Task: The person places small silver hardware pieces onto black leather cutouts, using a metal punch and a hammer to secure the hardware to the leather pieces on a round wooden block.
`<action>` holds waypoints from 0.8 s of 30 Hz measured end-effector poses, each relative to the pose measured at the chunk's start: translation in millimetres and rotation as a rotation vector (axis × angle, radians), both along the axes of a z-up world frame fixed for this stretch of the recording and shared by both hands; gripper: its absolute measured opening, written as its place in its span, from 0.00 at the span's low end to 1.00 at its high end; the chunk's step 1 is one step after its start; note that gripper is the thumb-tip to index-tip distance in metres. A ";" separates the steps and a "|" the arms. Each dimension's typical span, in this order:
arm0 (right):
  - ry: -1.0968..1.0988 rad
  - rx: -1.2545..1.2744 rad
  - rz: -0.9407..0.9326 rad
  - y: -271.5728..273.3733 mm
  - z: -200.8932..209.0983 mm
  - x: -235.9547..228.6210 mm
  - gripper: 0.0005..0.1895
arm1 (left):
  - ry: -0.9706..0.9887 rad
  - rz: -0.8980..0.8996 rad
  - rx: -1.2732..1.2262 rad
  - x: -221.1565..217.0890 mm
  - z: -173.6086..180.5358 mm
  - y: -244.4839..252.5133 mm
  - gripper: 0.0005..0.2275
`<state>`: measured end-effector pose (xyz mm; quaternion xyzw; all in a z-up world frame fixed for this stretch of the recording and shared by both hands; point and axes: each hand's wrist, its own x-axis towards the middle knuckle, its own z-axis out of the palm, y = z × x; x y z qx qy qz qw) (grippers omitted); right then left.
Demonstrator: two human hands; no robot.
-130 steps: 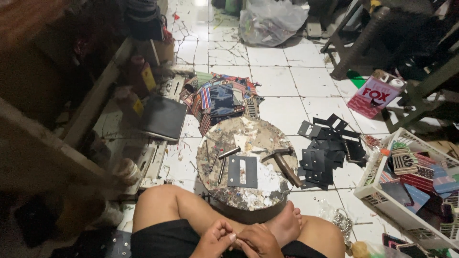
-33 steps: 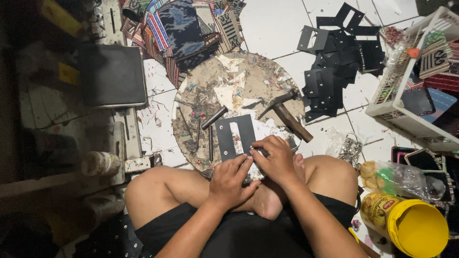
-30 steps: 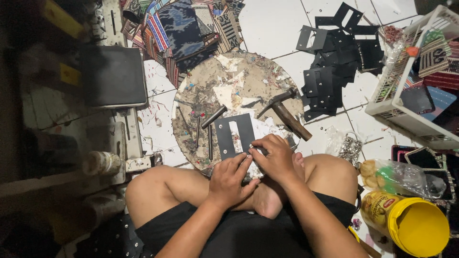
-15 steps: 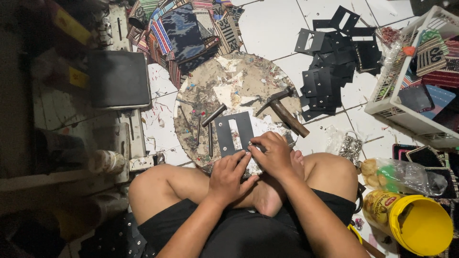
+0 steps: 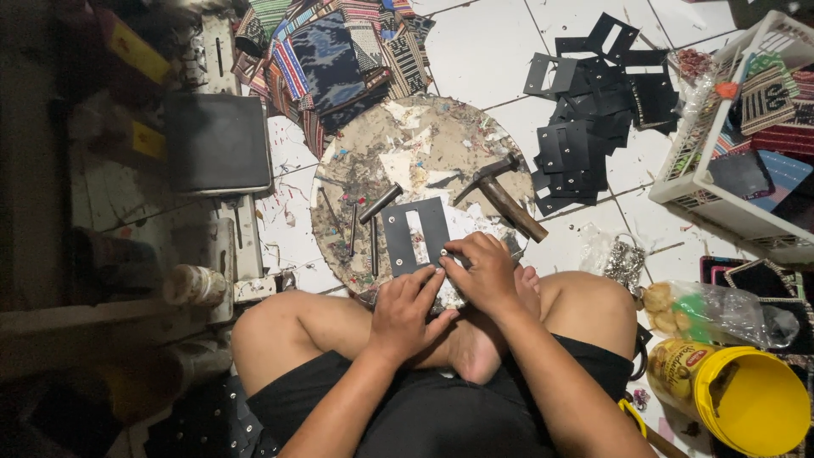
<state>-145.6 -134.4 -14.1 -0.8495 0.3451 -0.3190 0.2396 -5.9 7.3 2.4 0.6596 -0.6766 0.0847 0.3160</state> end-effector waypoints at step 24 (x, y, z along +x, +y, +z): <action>0.017 -0.031 -0.015 0.9 -1.1 -0.4 0.14 | 0.611 0.304 0.183 84.1 44.1 -4.7 0.12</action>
